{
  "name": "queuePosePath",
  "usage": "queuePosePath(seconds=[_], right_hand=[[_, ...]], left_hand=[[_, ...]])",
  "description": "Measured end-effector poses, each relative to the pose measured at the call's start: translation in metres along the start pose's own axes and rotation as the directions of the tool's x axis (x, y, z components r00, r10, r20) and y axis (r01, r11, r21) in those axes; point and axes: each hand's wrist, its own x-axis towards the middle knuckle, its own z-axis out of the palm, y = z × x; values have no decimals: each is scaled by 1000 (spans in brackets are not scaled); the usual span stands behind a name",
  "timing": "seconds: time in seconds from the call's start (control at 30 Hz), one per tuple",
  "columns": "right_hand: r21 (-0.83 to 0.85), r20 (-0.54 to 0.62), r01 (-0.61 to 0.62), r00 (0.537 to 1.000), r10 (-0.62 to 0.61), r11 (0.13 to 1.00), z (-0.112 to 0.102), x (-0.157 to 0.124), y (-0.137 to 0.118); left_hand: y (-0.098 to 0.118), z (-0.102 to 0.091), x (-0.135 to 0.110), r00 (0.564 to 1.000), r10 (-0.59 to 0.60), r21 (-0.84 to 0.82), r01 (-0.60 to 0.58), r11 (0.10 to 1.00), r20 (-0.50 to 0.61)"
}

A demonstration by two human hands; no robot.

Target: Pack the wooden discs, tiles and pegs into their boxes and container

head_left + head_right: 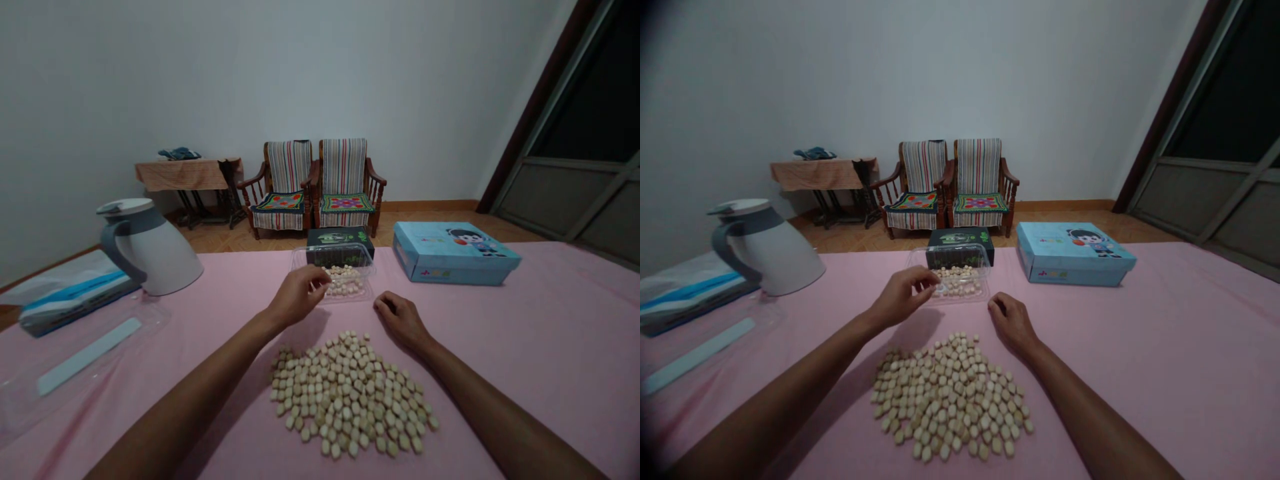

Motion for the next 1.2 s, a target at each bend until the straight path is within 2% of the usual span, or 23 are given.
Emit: queuePosePath(seconds=[0.03,0.1,0.17,0.27,0.43,0.53,0.6,0.67,0.73,0.8,0.83,0.9,0.97,1.03,1.1,1.2], right_hand=[[4,-1,-1,1000,1,1000,0,0,0],[11,-4,-5,1000,5,1000,0,-1,0],[16,-1,-8,1000,8,1000,1,-1,0],[25,3,-13,1000,13,1000,1,-1,1],[21,1,-11,1000,11,1000,1,0,0],[10,3,-7,1000,7,1000,0,0,1],[6,5,-7,1000,7,1000,0,0,2],[7,4,-6,1000,6,1000,1,0,3],[9,3,-6,1000,6,1000,1,1,4],[9,6,-10,1000,10,1000,1,1,4],[9,9,-10,1000,9,1000,1,1,3],[11,9,-3,1000,3,1000,1,1,3],[14,3,6,1000,-6,1000,1,1,3],[12,-2,4,1000,-4,1000,1,0,3],[11,-2,1,1000,-1,1000,1,0,3],[8,-1,2,1000,-2,1000,1,0,2]], left_hand=[[0,5,-5,993,11,-29,-8,1000,118],[2,16,-16,943,52,-65,-32,997,329],[4,26,-25,888,81,-74,-53,996,453],[9,36,-32,861,95,-76,-66,995,499],[10,40,-34,878,73,-24,-69,997,472],[4,30,-26,925,51,31,-68,997,377],[-1,19,-15,972,37,68,-54,996,231],[-5,8,-4,999,18,109,-23,994,39],[-7,1,3,990,7,141,13,990,-141],[-7,-1,4,978,3,151,29,988,-208],[-6,0,1,986,2,143,22,990,-169],[-6,6,-9,999,5,91,-8,996,42],[-5,13,-22,949,7,17,-13,1000,316],[-5,21,-33,883,-16,-8,22,1000,469],[-5,27,-42,866,-52,9,55,998,498],[-4,33,-47,877,-74,24,71,997,474]])
